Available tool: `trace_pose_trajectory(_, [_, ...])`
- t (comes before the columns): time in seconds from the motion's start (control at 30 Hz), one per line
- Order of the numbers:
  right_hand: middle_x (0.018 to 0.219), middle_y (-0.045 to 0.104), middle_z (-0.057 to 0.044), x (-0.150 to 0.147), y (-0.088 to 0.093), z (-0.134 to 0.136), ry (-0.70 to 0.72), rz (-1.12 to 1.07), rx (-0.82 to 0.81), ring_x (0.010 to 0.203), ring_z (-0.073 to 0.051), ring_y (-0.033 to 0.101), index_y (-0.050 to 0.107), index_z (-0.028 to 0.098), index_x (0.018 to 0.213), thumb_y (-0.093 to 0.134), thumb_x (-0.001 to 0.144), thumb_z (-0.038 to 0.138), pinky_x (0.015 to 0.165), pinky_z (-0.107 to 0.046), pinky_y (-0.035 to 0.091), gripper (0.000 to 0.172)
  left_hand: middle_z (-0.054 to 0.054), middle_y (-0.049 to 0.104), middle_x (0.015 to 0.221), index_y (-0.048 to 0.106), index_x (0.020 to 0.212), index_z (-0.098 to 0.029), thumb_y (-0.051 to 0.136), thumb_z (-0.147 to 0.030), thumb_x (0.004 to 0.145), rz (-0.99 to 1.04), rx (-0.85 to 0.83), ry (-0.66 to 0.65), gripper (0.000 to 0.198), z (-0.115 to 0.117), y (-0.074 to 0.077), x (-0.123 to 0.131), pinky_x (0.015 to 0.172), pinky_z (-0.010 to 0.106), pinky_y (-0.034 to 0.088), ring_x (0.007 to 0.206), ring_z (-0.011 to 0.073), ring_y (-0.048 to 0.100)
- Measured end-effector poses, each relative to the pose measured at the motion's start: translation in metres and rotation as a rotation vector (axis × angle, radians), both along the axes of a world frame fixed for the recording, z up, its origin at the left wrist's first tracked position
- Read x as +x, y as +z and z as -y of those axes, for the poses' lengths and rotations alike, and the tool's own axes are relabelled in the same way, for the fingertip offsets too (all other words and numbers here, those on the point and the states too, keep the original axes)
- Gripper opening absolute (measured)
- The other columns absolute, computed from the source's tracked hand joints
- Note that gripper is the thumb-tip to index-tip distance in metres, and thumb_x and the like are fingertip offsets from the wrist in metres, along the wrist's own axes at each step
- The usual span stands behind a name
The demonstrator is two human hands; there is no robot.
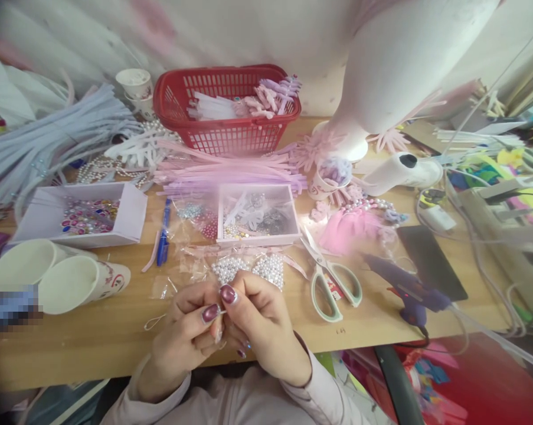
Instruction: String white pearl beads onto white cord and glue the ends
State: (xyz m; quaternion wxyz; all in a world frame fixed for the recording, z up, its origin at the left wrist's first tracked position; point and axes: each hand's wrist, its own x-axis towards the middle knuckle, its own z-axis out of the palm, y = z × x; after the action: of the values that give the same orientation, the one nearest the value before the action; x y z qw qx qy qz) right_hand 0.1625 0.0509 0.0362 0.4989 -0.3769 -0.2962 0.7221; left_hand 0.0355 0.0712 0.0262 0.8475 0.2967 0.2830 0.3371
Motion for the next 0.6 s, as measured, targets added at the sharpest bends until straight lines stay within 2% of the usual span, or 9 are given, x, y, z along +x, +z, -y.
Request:
trace_pose_trajectory(0.1, [0.052,0.039,0.011,-0.006,0.001,0.0,-0.03,-0.133,-0.062,0.033,-0.002,0.017,0.035,0.024,0.069,0.064,0.093,0.053,0.028,-0.014,0.025,0.048,-0.014,0.014,0.037,0.046,0.057,-0.021,0.072,-0.052,0.081,0.141,-0.049,0.025,0.047,0.0,0.0,0.007,0.029,0.016,0.009,0.028,0.0016,0.005])
trace_pose_trajectory(0.17, [0.054,0.034,0.012,-0.007,0.003,-0.002,-0.117,-0.167,-0.049,0.033,-0.002,0.014,0.035,0.024,0.069,0.063,0.094,0.049,0.027,-0.013,0.025,0.045,-0.015,0.013,0.039,0.045,0.058,-0.02,0.071,-0.046,0.084,0.234,-0.059,0.059,0.046,0.0,0.001,0.007,0.028,0.014,0.008,0.028,0.0004,0.002])
trace_pose_trajectory(0.3, [0.056,0.026,0.011,0.001,0.008,-0.008,-0.432,-0.07,0.145,0.038,-0.005,0.013,0.038,0.023,0.067,0.057,0.099,0.038,0.034,-0.015,0.03,0.04,-0.014,0.016,0.046,0.042,0.06,-0.019,0.069,-0.04,0.087,0.304,-0.043,0.144,0.044,-0.003,0.002,0.0,0.03,0.013,0.008,0.031,-0.0015,-0.001])
trace_pose_trajectory(0.37, [0.054,0.025,0.009,0.009,0.008,-0.009,-0.497,0.024,0.248,0.039,-0.007,0.017,0.041,0.022,0.064,0.053,0.101,0.035,0.039,-0.018,0.031,0.041,-0.013,0.017,0.046,0.042,0.059,-0.019,0.069,-0.041,0.087,0.251,-0.011,0.163,0.045,-0.003,0.003,-0.003,0.031,0.013,0.008,0.032,-0.0012,0.0])
trace_pose_trajectory(0.5, [0.048,0.027,0.006,0.026,0.005,-0.007,-0.481,0.224,0.351,0.041,-0.011,0.029,0.037,0.022,0.052,0.046,0.105,0.042,0.043,-0.025,0.032,0.057,-0.012,0.017,0.043,0.047,0.059,-0.019,0.068,-0.041,0.089,0.214,0.054,0.144,0.044,-0.004,0.005,-0.007,0.033,0.014,0.009,0.034,0.0005,0.004])
trace_pose_trajectory(0.53, [0.049,0.034,0.003,0.029,0.003,-0.006,-0.429,0.3,0.366,0.045,-0.013,0.037,0.04,0.022,0.049,0.043,0.106,0.046,0.047,-0.027,0.035,0.062,-0.012,0.017,0.043,0.049,0.059,-0.019,0.068,-0.04,0.09,0.229,0.06,0.134,0.042,-0.003,0.005,-0.006,0.033,0.014,0.009,0.034,0.0007,0.005])
trace_pose_trajectory(0.6, [0.061,0.053,-0.001,0.031,0.002,-0.004,-0.28,0.432,0.4,0.058,-0.015,0.051,0.061,0.021,0.057,0.045,0.104,0.052,0.057,-0.03,0.044,0.059,-0.012,0.018,0.043,0.051,0.06,-0.018,0.068,-0.039,0.09,0.257,0.051,0.114,0.041,-0.002,0.005,-0.005,0.033,0.015,0.009,0.034,0.0009,0.006])
